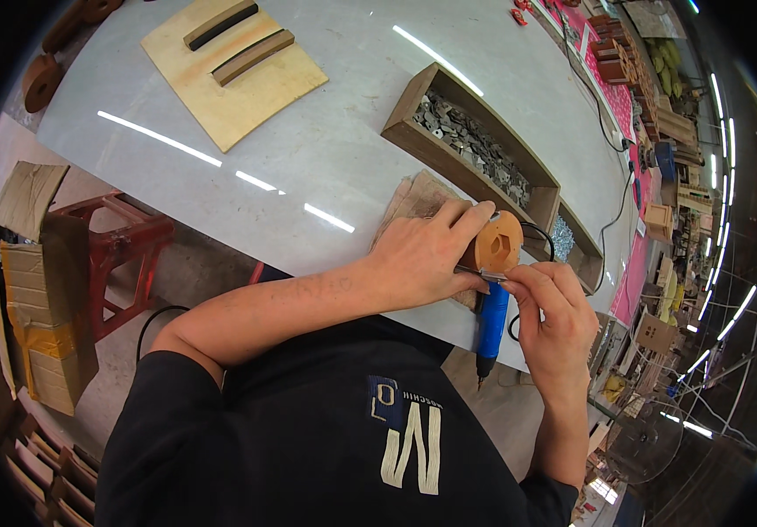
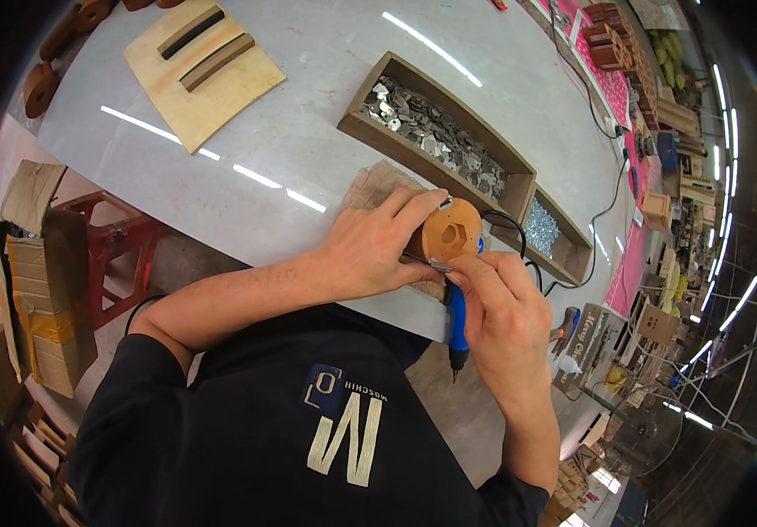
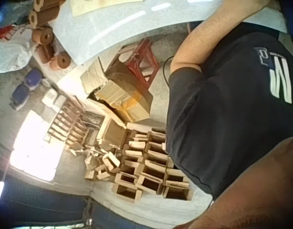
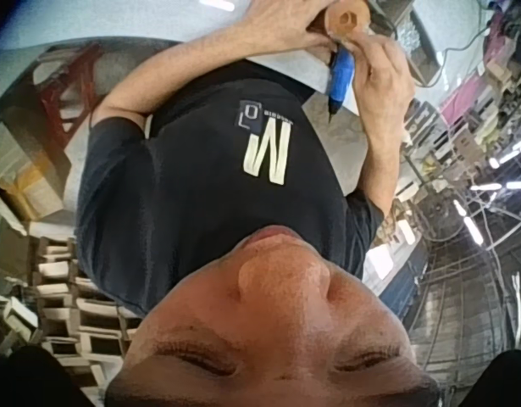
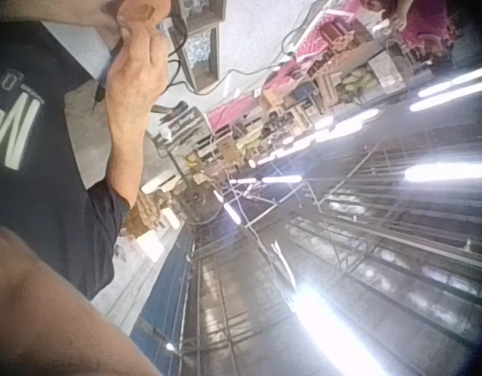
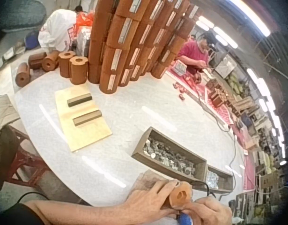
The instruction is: Attaching metal plates and hardware to cylindrical wooden furniture components using an electric screwdriver and hammer.
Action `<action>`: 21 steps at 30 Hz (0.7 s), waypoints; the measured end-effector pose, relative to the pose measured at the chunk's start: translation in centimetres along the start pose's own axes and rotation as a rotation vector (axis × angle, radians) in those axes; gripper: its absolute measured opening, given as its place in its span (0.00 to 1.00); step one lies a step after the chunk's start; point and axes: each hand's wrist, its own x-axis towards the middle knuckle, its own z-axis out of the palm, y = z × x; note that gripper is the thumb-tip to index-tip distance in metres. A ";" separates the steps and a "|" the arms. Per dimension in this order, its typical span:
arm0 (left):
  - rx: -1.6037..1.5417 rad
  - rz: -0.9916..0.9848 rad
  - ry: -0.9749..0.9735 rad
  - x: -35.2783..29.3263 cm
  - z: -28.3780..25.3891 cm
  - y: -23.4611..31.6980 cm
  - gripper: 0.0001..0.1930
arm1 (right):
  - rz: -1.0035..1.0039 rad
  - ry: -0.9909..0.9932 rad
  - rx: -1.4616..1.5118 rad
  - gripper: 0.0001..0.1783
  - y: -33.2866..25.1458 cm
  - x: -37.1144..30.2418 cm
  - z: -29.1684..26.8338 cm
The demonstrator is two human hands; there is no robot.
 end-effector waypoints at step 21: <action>-0.027 -0.003 -0.020 0.0 -0.2 -0.2 0.45 | 0.010 -0.050 -0.129 0.12 -1.3 -0.2 -0.1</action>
